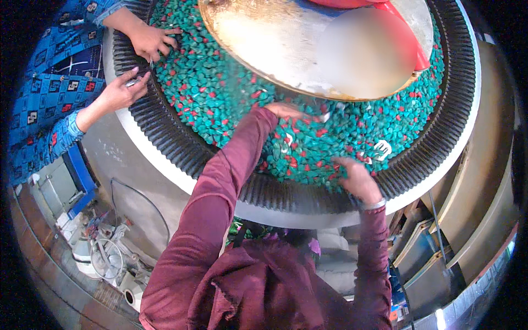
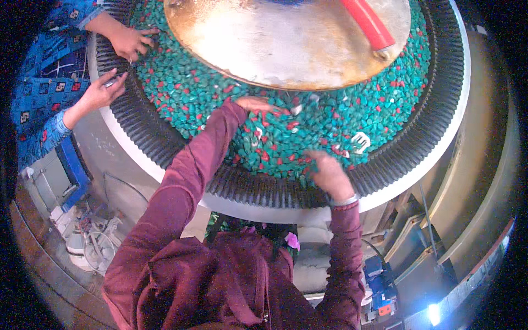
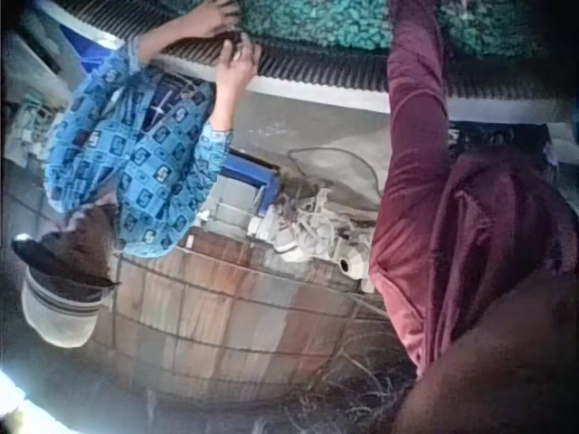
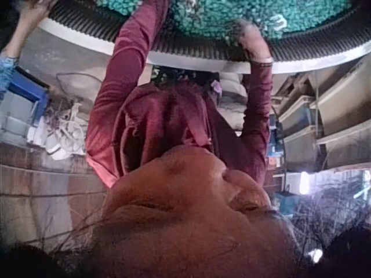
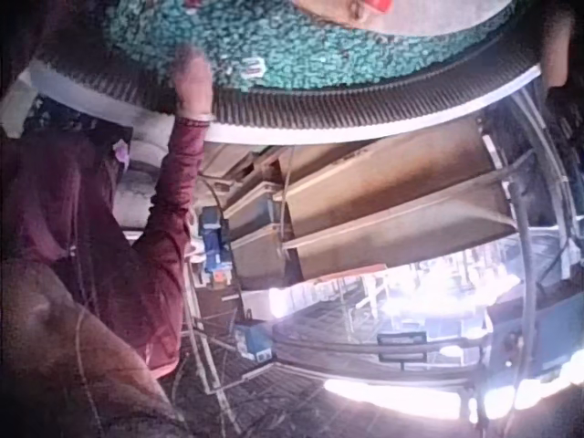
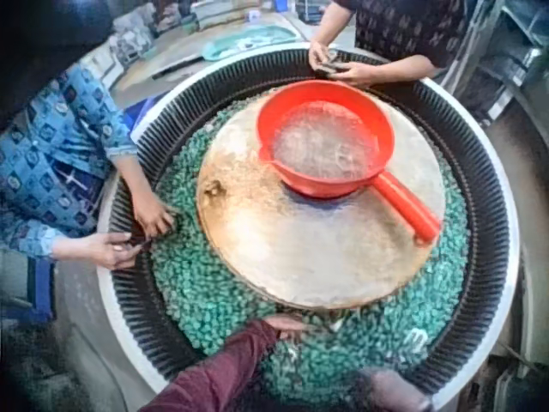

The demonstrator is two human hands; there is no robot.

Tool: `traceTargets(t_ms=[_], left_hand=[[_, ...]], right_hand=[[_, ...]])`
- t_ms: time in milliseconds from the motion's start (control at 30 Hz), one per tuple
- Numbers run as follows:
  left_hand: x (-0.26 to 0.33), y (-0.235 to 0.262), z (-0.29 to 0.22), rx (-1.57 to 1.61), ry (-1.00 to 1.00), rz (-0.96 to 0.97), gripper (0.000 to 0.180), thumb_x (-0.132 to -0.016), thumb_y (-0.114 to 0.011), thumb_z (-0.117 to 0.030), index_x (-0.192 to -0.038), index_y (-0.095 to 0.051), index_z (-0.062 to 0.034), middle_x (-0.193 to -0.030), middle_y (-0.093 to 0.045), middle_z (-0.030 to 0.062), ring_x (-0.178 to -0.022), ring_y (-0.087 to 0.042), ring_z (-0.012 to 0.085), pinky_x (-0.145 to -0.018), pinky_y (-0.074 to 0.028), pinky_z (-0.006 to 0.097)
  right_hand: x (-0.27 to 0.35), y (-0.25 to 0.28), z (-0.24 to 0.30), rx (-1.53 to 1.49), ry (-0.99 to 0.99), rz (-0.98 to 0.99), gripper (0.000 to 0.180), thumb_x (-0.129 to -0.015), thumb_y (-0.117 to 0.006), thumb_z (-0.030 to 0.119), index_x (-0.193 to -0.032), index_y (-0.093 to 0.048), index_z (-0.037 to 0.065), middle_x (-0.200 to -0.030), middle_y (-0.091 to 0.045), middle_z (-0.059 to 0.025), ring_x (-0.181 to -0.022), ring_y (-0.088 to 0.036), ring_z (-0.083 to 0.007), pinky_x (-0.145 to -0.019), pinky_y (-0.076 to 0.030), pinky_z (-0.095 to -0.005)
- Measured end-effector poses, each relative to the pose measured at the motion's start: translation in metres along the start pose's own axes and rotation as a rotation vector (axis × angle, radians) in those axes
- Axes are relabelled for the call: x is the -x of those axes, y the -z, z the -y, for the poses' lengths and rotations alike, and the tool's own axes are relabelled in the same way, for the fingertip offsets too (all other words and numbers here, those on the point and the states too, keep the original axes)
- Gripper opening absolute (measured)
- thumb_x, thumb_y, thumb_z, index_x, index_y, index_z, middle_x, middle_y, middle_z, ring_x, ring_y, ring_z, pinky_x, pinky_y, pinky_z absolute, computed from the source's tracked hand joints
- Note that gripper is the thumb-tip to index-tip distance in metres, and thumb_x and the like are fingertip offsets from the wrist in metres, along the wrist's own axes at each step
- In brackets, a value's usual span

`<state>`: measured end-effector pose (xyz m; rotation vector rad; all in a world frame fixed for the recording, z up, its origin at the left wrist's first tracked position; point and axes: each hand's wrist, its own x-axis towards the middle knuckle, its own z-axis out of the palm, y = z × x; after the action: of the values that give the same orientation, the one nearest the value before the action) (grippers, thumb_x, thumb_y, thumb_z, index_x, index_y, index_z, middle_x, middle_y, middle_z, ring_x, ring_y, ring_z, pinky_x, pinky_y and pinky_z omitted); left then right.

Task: The person stands at a rotating drum filled with green and red plastic pellets and picks out small white plastic pieces by hand. They place the selected pieces into a red scoop located at the center of the drum. Other workers are also sorting pellets at the same station.

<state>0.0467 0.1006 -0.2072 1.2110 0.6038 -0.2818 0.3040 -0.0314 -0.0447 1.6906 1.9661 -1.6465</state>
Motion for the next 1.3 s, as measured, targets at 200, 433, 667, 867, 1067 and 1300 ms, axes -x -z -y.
traceTargets(t_ms=[200, 433, 667, 867, 1067, 1300], left_hand=[[-0.004, -0.078, -0.026, -0.520, -0.280, 0.048, 0.048, -0.070, -0.061, -0.028, -0.118, -0.058, -0.0214, -0.123, -0.053, 0.0124, -0.103, -0.055, 0.0295, -0.080, -0.048, 0.038], [0.038, -0.110, -0.071, -0.800, -0.032, -0.080, 0.071, -0.054, -0.072, -0.026, -0.123, -0.054, -0.0230, -0.119, -0.054, 0.0141, -0.101, -0.057, 0.0319, -0.078, -0.046, 0.043], [0.049, -0.121, -0.056, -0.438, 0.098, -0.051, 0.068, -0.049, -0.076, -0.017, -0.114, -0.057, -0.0161, -0.097, -0.059, 0.0109, -0.089, -0.059, 0.0239, -0.072, -0.046, 0.036], [0.077, -0.134, -0.055, 0.455, -0.160, -0.031, 0.038, -0.066, -0.067, -0.007, -0.102, -0.055, -0.0094, -0.109, -0.054, 0.0032, -0.098, -0.052, 0.0151, -0.074, -0.046, 0.031], [0.141, -0.152, -0.131, 0.860, -0.276, -0.034, 0.049, -0.080, -0.061, -0.026, -0.122, -0.047, -0.0038, -0.122, -0.049, 0.0099, -0.110, -0.051, 0.0240, -0.086, -0.049, 0.041], [0.127, -0.151, -0.145, 0.083, -0.170, -0.324, 0.044, -0.085, -0.058, -0.022, -0.126, -0.050, -0.0108, -0.117, -0.056, 0.0069, -0.107, -0.052, 0.0178, -0.086, -0.045, 0.034]], right_hand=[[-0.123, 0.036, -0.018, 0.664, -0.422, -0.518, 0.061, -0.076, -0.061, 0.045, -0.130, -0.044, 0.024, -0.134, -0.036, -0.0108, -0.127, -0.030, -0.0334, -0.094, -0.028, -0.0670], [-0.076, 0.060, -0.028, 0.666, -0.574, -0.380, 0.057, -0.075, -0.059, 0.051, -0.126, -0.046, 0.029, -0.134, -0.035, -0.0080, -0.122, -0.032, -0.0367, -0.081, -0.039, -0.0671], [-0.019, 0.005, -0.027, 0.668, -0.507, -0.326, 0.059, -0.067, -0.072, 0.024, -0.121, -0.047, 0.025, -0.129, -0.035, -0.0150, -0.111, -0.038, -0.0460, -0.074, -0.048, -0.0586], [-0.020, -0.001, -0.050, 0.331, -0.145, -0.311, 0.062, -0.064, -0.063, -0.003, -0.120, -0.048, 0.020, -0.123, -0.041, -0.0238, -0.107, -0.046, -0.0484, -0.081, -0.049, -0.0488], [0.027, 0.049, -0.021, 0.604, -0.511, -0.478, 0.060, -0.072, -0.067, 0.017, -0.127, -0.043, 0.020, -0.120, -0.048, -0.0174, -0.105, -0.052, -0.0369, -0.078, -0.040, -0.0599], [0.004, 0.035, -0.080, 0.718, -0.425, -0.139, 0.029, -0.076, -0.061, 0.024, -0.101, -0.060, 0.011, -0.095, -0.065, -0.0106, -0.093, -0.062, -0.0285, -0.078, -0.046, -0.0478]])
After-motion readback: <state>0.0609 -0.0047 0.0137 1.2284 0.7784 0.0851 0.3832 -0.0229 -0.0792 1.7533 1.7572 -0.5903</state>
